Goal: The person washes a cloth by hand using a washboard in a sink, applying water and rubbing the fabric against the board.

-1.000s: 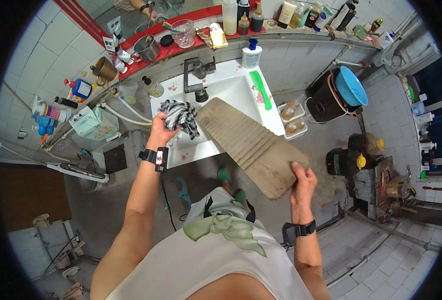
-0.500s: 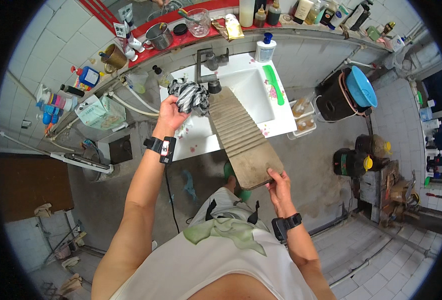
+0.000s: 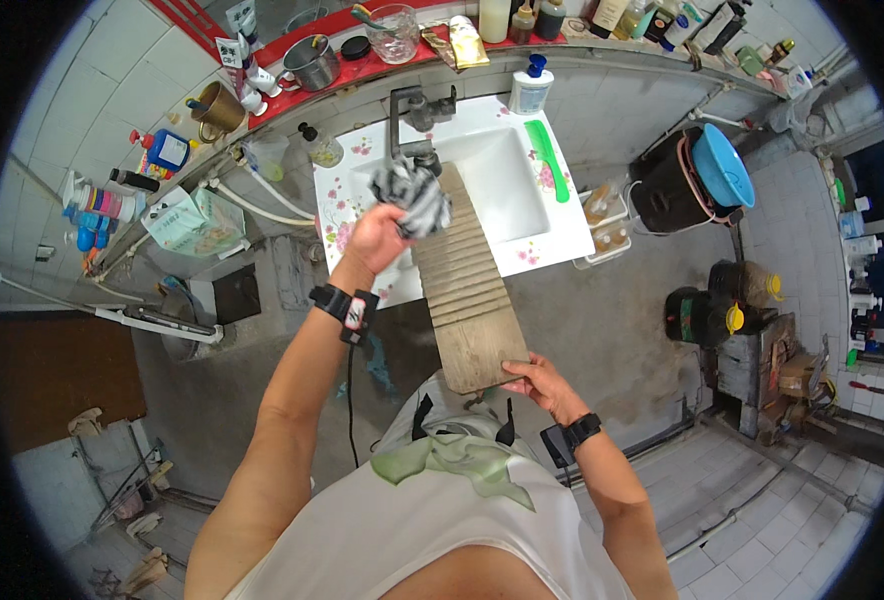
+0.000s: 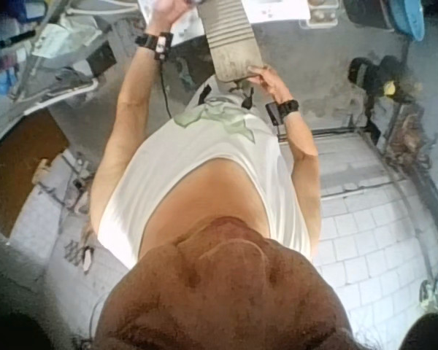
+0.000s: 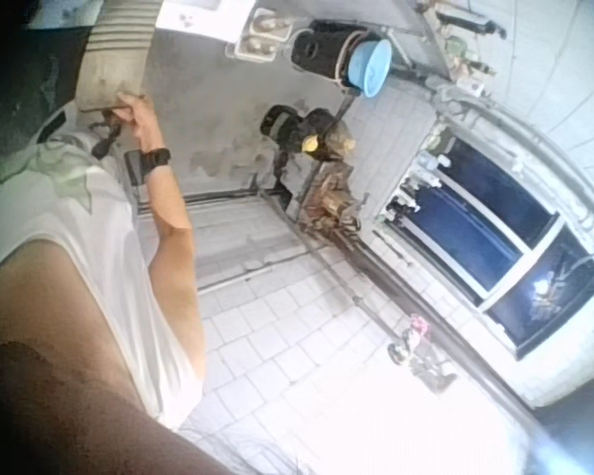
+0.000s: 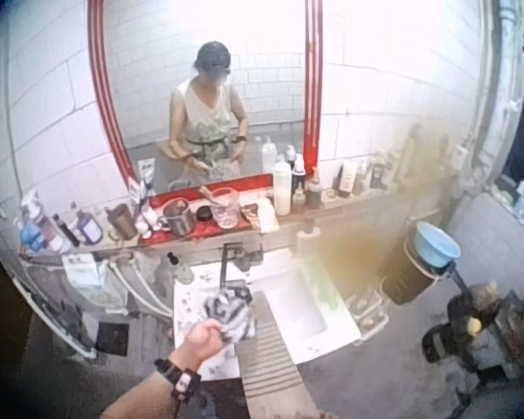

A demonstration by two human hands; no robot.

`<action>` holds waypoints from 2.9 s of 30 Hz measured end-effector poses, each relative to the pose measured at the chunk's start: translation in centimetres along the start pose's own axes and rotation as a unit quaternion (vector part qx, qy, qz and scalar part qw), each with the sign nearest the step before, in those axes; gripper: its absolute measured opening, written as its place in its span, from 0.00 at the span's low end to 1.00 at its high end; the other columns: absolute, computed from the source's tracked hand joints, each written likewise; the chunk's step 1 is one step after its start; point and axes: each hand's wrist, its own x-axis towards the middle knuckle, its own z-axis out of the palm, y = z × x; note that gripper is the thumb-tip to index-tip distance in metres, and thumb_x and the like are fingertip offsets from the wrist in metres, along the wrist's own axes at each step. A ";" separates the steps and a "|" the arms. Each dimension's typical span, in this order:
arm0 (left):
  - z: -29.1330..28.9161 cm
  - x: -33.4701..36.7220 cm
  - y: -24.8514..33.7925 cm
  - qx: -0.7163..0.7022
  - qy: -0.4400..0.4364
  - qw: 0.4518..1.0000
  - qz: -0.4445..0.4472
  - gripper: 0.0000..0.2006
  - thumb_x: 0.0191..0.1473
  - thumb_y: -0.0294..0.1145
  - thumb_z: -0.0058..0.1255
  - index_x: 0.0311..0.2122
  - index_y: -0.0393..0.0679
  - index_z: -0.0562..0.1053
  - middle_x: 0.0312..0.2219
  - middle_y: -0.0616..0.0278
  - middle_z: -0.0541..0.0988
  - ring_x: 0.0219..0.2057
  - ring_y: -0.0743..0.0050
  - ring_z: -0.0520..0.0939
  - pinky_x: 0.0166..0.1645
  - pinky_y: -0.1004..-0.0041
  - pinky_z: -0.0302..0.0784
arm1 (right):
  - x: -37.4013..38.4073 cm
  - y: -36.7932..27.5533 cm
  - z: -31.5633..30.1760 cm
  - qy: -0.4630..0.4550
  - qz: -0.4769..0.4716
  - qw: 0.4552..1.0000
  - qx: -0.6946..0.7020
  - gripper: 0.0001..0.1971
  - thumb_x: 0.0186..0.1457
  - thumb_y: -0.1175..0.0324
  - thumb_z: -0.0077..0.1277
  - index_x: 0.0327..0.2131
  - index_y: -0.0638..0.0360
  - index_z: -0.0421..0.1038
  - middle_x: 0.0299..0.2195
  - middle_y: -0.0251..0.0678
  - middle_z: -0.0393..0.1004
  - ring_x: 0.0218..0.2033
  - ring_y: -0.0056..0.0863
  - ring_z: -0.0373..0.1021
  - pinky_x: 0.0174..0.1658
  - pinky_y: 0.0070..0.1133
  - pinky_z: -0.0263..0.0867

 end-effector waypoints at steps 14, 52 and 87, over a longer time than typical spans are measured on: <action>9.4 1.7 -1.1 0.099 0.167 0.978 0.077 0.22 0.59 0.19 0.58 0.59 0.40 0.73 0.53 0.60 0.81 0.53 0.69 0.81 0.58 0.62 0.77 | 4.9 -16.0 2.4 0.132 -0.083 0.958 -0.241 0.20 0.68 0.58 0.60 0.58 0.55 0.73 0.51 0.37 0.81 0.52 0.30 0.78 0.55 0.30 0.73; -5.4 10.1 -9.0 0.843 0.159 0.513 0.026 0.35 0.69 0.37 0.48 0.79 0.58 0.53 0.77 0.56 0.55 0.76 0.48 0.56 0.73 0.38 0.58 | 24.8 -35.9 8.4 -0.011 -0.186 0.943 -0.275 0.15 0.72 0.64 0.53 0.56 0.61 0.74 0.48 0.43 0.83 0.46 0.32 0.82 0.49 0.26 0.78; -6.7 12.1 -9.6 0.721 0.143 0.670 0.104 0.39 0.62 0.33 0.59 0.76 0.52 0.58 0.73 0.52 0.58 0.75 0.34 0.54 0.78 0.48 0.54 | 33.9 -58.6 2.7 0.094 -0.209 0.971 -0.065 0.19 0.72 0.59 0.52 0.40 0.72 0.76 0.33 0.52 0.85 0.30 0.40 0.84 0.32 0.30 0.84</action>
